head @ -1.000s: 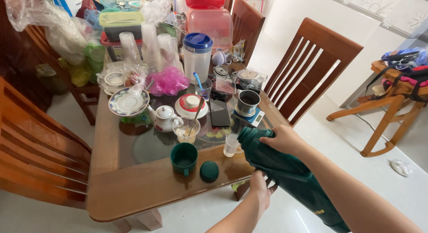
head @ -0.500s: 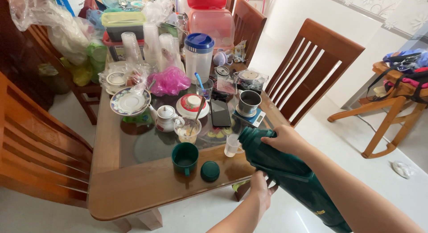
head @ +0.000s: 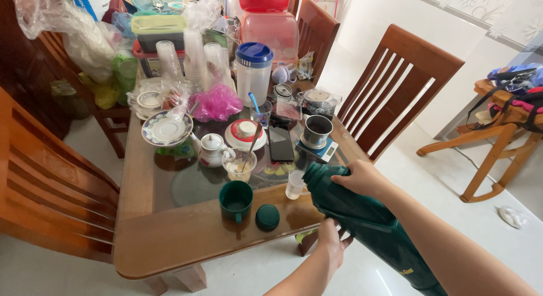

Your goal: Washing a small plastic cup and preparing coffee equipment including a Vietnamese filter and a scale.

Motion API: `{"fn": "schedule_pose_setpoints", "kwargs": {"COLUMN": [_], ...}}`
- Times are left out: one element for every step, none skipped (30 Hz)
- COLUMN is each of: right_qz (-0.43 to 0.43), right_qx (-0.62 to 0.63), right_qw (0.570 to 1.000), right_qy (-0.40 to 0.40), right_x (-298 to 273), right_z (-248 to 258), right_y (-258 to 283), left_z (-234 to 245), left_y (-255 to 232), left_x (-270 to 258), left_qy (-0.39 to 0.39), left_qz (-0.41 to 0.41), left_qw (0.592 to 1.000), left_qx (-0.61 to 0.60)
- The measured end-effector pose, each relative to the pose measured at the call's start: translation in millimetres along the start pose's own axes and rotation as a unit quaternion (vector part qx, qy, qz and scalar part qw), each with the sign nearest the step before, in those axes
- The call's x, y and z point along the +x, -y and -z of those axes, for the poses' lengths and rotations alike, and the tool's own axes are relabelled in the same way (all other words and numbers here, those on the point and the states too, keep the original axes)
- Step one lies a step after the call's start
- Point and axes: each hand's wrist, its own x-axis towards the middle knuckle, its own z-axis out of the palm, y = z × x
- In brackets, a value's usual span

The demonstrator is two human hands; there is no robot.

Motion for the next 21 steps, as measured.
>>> {"fn": "schedule_pose_setpoints", "kwargs": {"right_qz": [0.0,0.002,0.003,0.003,0.002,0.0,0.0,-0.005,-0.01,-0.009,-0.023,-0.037,-0.036,-0.045,-0.054,-0.053,-0.048,-0.043,-0.043,-0.039,-0.036], "right_qx": [0.0,0.0,0.0,0.0,0.002,0.004,0.004,0.012,0.02,0.02,0.042,0.064,0.065,0.098,0.131,0.132,0.174,0.216,0.218,0.266,0.313], "right_qw": [1.0,1.0,1.0,1.0,1.0,1.0,1.0,1.0,1.0,1.0,0.999,0.997,0.997,0.994,0.99,0.99,0.983,0.975,0.974,0.962,0.946], "right_qy": [0.0,-0.001,-0.003,-0.003,-0.005,-0.006,-0.006,-0.003,0.0,0.0,0.004,0.009,0.009,0.002,-0.005,-0.006,-0.022,-0.038,-0.039,-0.054,-0.068], "right_x": [0,0,0,0,-1,-1,-2,-3,-3,-4,-4,-5,-7,-10,-11,-17,-23,-29,-35,-41,-47], "right_z": [0,0,0,1,1,2,2,3,4,5,5,5,3,1,1,-1,-4,-6,-7,-8,-9], "right_y": [0,0,0,1,1,1,1,1,1,-1,-3,-5,-10,-16,-21,-23,-24,-26,-26,-27,-29], "left_z": [0,0,0,-2,-3,-4,-5,-6,-7,-9,-9,-11,-8,-7,-5,-4,-2,-1,9,19,29], "left_y": [0,-1,-1,-4,-5,-6,-8,-10,-12,-15,-19,-23,-25,-27,-29,-31,-33,-36,-32,-28,-22], "left_x": [0,-1,-1,-3,-5,-7,-8,-9,-9,-14,-19,-24,-21,-17,-14,-15,-17,-18,-5,9,22], "left_qy": [0.0,0.002,0.005,0.005,0.002,-0.001,-0.001,-0.007,-0.012,-0.012,-0.015,-0.017,-0.018,-0.031,-0.044,-0.044,-0.034,-0.024,-0.024,-0.004,0.018], "left_qz": [0.0,-0.001,-0.002,-0.003,-0.003,-0.004,-0.004,0.004,0.012,0.011,0.003,-0.005,-0.006,-0.015,-0.024,-0.025,-0.052,-0.08,-0.08,-0.17,-0.257], "left_qw": [1.0,1.0,1.0,1.0,1.0,1.0,1.0,1.0,1.0,1.0,0.999,0.999,0.999,0.996,0.993,0.993,0.989,0.984,0.984,0.966,0.94], "left_qx": [0.0,-0.004,-0.008,-0.008,-0.008,-0.007,-0.007,0.004,0.015,0.015,0.03,0.046,0.046,0.076,0.107,0.108,0.133,0.158,0.16,0.193,0.223]}}
